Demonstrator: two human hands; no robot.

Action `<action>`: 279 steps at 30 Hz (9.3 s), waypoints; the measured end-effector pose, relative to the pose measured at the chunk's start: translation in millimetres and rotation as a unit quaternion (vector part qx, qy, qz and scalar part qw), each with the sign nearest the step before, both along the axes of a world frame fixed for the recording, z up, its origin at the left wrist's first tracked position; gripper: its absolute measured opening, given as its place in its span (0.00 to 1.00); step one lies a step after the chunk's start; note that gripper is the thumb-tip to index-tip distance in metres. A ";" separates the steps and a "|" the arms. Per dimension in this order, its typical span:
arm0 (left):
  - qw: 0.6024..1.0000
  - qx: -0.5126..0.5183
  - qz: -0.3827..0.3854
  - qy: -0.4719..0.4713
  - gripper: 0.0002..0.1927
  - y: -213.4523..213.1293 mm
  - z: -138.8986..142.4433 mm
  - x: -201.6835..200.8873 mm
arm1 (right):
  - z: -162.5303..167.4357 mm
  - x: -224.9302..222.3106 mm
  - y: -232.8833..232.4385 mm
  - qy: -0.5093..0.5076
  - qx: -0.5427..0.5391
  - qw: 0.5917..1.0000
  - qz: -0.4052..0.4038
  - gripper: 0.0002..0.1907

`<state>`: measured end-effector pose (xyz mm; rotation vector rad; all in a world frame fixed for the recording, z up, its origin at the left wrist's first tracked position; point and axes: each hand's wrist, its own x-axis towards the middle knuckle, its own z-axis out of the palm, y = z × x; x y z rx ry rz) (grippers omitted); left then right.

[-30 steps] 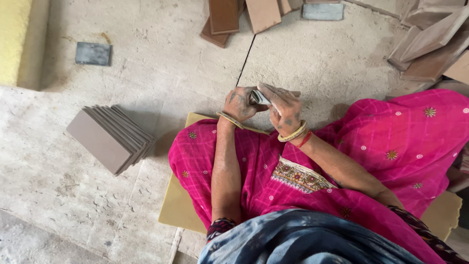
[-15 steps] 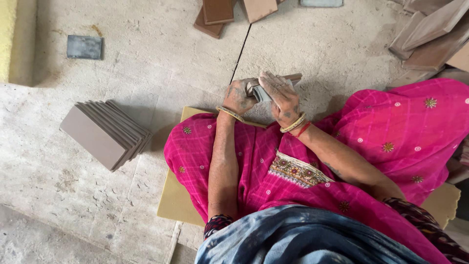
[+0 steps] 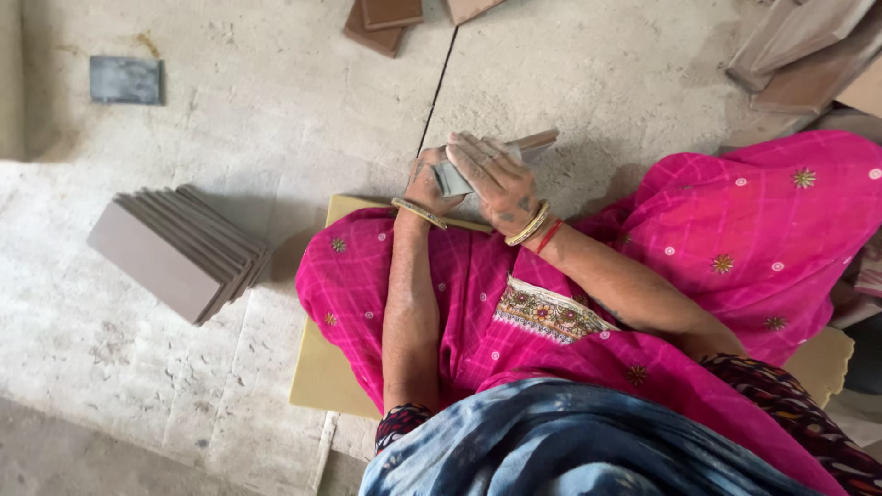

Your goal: The person sits on the floor and smooths the edges of rectangular tiles using a small abrasive block. They pick up tiles one at a time, rub the edges, and place the finished pieces into a growing stack on the left.

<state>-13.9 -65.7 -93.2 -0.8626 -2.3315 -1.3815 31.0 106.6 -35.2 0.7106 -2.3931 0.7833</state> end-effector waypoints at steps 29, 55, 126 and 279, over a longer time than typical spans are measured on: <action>0.955 -0.063 -0.028 -0.288 0.14 -1.2 9.0 -2.8 | 35.1 4.0 -2.7 -0.058 -0.005 0.998 0.022 0.30; 0.921 0.025 -0.053 -0.386 0.24 4.3 27.4 -1.7 | -24.5 -5.7 58.8 -0.078 -0.001 0.996 -0.053 0.28; 0.977 -0.021 0.093 -0.191 0.28 81.0 37.9 21.9 | -9.1 -71.5 100.0 -0.348 0.260 0.876 -0.208 0.42; 0.956 0.051 0.031 -0.289 0.26 65.3 37.5 14.4 | -25.9 -69.2 143.2 -0.351 -0.232 0.903 -0.081 0.34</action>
